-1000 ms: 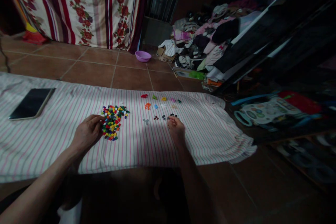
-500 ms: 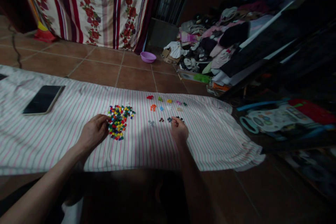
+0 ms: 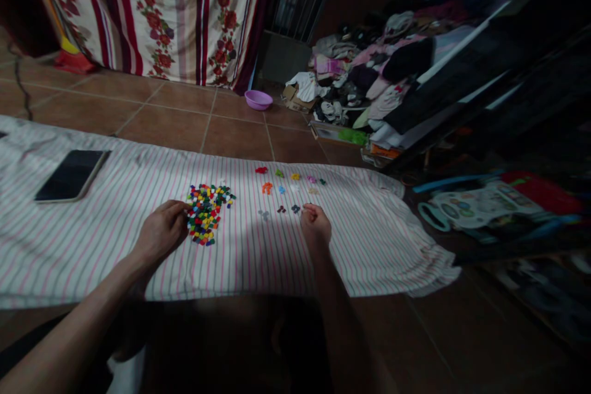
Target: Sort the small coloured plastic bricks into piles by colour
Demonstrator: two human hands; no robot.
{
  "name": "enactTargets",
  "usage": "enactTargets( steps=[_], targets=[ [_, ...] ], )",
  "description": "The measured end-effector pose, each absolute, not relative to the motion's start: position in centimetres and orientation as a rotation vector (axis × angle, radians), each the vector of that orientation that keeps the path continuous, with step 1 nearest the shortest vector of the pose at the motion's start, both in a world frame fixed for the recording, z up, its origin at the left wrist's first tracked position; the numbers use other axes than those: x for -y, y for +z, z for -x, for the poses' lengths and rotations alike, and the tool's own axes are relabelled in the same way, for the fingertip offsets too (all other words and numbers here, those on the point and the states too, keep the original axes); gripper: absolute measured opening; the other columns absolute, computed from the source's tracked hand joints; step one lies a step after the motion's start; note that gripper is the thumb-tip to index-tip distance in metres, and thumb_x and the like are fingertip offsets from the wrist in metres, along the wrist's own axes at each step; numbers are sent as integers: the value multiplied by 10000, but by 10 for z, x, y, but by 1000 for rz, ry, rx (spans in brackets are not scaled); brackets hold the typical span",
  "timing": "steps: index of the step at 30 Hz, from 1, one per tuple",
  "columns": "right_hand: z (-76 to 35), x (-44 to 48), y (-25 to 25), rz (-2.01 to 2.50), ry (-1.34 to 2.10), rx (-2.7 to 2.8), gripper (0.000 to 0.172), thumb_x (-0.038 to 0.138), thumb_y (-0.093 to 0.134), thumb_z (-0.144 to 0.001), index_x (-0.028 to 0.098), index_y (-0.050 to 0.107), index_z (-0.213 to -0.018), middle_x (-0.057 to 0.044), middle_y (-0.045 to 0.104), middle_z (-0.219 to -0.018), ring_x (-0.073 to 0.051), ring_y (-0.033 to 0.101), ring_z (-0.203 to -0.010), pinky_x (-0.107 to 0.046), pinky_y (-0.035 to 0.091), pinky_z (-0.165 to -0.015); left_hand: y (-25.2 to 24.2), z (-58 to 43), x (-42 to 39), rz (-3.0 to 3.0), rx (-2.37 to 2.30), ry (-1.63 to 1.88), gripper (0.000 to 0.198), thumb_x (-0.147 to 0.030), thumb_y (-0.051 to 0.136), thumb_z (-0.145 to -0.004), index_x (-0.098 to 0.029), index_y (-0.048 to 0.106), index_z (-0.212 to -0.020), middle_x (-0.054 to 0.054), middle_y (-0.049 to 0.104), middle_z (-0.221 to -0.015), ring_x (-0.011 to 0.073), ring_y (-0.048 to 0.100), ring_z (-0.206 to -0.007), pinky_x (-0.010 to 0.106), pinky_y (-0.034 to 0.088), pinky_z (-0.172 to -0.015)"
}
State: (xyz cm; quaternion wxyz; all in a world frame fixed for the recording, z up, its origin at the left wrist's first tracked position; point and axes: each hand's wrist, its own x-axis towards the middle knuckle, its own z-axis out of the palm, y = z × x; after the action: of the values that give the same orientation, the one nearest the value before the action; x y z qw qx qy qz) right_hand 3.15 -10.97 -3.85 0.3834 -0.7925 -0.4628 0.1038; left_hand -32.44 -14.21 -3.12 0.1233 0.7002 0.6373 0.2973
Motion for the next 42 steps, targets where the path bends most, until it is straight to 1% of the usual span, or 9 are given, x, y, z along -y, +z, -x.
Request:
enactTargets(
  steps=[6,11,15,20,23,26,32,38,42],
  targets=[
    [-9,120,-31,1848,271,1332,319,303,447,-766,168,700,-906,-75,707,-861,-187,623,-744,-286,473,-719,-33,324,143,-2059,-1833,893,307,-298,385,-847,-192,665,-915,72,670,-986,188,653,-899,333,535,-853],
    [26,135,-29,1639,366,1624,257,343,473,-832,200,682,-873,-53,691,-840,-171,624,-720,-266,474,-666,-35,325,143,-2081,-1803,914,295,-289,386,-861,-198,659,-926,58,655,-975,176,638,-896,322,528,-857],
    [55,148,-27,1450,414,1857,179,259,496,-869,198,663,-880,-37,650,-819,-150,605,-696,-261,470,-683,-32,329,144,-2080,-1763,918,308,-360,395,-890,-197,643,-970,57,629,-983,172,627,-871,328,524,-836],
    [83,157,-26,1327,589,2092,110,171,569,-859,211,654,-916,-19,634,-844,-144,599,-742,-254,461,-696,-28,335,153,-2032,-1652,867,323,-451,497,-869,-200,605,-1041,25,566,-963,111,572,-684,291,507,-684],
    [99,162,-27,1306,679,2202,123,147,604,-849,211,644,-945,-19,634,-888,-149,609,-800,-261,464,-733,-33,338,161,-2038,-1605,855,378,-505,593,-815,-203,571,-1040,8,560,-923,121,566,-705,286,488,-663],
    [112,165,-29,1295,688,2317,144,154,602,-871,210,637,-1000,-26,628,-934,-162,614,-874,-273,461,-777,-39,341,167,-2075,-1563,836,437,-546,647,-769,-209,548,-1029,15,574,-933,154,586,-788,309,492,-712],
    [122,162,-34,1312,589,2413,174,146,545,-912,224,622,-1048,-35,619,-982,-168,588,-978,-269,438,-836,-43,339,172,-2135,-1525,830,369,-509,611,-810,-218,527,-1022,50,583,-1004,203,598,-929,356,503,-814],
    [121,157,-34,1367,614,2369,157,149,533,-902,222,625,-1006,-32,611,-965,-165,591,-916,-266,433,-788,-38,334,170,-2126,-1545,800,248,-431,532,-871,-215,535,-993,48,567,-989,173,591,-844,326,508,-753],
    [121,157,-32,1346,617,2335,148,141,531,-890,217,627,-973,-42,623,-953,-176,595,-900,-276,437,-774,-37,331,169,-2173,-1526,812,214,-410,492,-892,-214,563,-943,51,575,-987,171,604,-876,324,517,-788]
  ],
)
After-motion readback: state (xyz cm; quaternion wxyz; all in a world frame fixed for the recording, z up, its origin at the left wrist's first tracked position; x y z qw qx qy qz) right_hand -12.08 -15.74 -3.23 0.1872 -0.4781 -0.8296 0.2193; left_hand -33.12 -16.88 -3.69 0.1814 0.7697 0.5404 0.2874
